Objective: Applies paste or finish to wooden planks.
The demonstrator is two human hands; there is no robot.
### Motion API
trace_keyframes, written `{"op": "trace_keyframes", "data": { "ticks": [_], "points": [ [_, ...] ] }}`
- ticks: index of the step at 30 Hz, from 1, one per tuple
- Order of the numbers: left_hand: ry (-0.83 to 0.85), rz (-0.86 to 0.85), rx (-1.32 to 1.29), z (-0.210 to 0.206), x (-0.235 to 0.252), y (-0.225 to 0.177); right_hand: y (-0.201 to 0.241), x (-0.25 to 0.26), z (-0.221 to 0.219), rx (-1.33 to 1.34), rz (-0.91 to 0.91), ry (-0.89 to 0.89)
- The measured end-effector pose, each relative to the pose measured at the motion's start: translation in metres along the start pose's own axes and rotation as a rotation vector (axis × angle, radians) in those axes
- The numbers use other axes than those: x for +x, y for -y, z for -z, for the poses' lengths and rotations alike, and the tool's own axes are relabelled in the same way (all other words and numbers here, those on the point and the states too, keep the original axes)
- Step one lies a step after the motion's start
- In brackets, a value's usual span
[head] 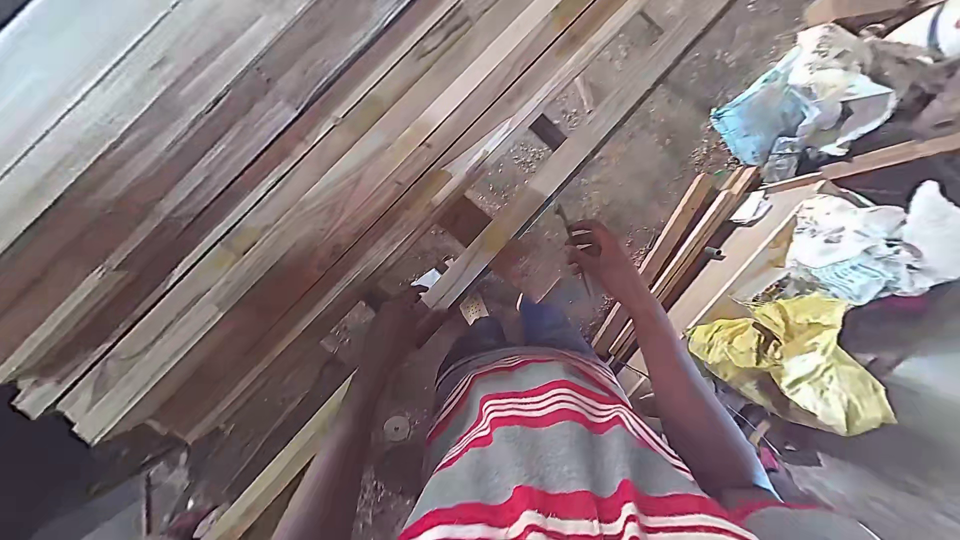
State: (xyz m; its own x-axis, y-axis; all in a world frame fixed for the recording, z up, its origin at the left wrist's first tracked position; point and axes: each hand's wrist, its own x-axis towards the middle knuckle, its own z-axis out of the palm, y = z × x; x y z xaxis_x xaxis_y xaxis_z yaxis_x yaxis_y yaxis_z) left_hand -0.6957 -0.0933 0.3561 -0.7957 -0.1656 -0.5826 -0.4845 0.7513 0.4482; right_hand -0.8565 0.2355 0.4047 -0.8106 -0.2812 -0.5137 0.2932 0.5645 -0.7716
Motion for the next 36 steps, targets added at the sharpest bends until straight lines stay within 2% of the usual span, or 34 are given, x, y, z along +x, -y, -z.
{"op": "trace_keyframes", "data": {
  "ticks": [2, 5, 7, 10, 12, 14, 16, 19, 24, 29, 33, 36],
  "points": [
    [-0.127, 0.072, 0.188, -0.018, -0.004, -0.026, -0.01, 0.002, 0.001, 0.033, -0.004, -0.031],
    [-0.222, 0.194, 0.326, -0.037, -0.003, -0.033, -0.024, -0.004, 0.006, 0.068, -0.007, -0.028],
    [-0.113, 0.193, 0.289, -0.02, 0.003, -0.031, -0.035, -0.01, 0.022, 0.089, 0.026, -0.042],
    [0.187, 0.047, -0.133, 0.009, 0.012, -0.002, -0.056, -0.022, 0.052, 0.18, -0.017, -0.128],
    [0.316, 0.042, -0.301, 0.012, 0.019, 0.011, -0.068, -0.023, 0.07, 0.214, -0.041, -0.212],
    [0.406, 0.09, -0.325, 0.02, 0.022, 0.01, -0.077, -0.025, 0.08, 0.243, -0.065, -0.267],
    [0.426, 0.091, -0.306, 0.022, 0.022, 0.007, -0.082, -0.026, 0.085, 0.281, -0.071, -0.283],
    [0.301, 0.06, -0.174, 0.021, 0.02, -0.001, -0.086, -0.013, 0.084, 0.325, -0.06, -0.256],
    [-0.019, 0.204, 0.136, -0.003, 0.006, -0.027, -0.079, 0.036, 0.076, 0.207, 0.014, -0.178],
    [-0.058, 0.238, 0.127, -0.004, 0.003, -0.034, -0.047, 0.062, 0.083, 0.045, 0.165, -0.098],
    [-0.088, 0.216, 0.104, -0.01, 0.005, -0.023, -0.035, 0.076, 0.076, 0.064, 0.156, -0.116],
    [-0.13, 0.189, 0.116, -0.016, 0.007, -0.017, -0.031, 0.065, 0.057, -0.005, 0.11, -0.061]
  ]
}}
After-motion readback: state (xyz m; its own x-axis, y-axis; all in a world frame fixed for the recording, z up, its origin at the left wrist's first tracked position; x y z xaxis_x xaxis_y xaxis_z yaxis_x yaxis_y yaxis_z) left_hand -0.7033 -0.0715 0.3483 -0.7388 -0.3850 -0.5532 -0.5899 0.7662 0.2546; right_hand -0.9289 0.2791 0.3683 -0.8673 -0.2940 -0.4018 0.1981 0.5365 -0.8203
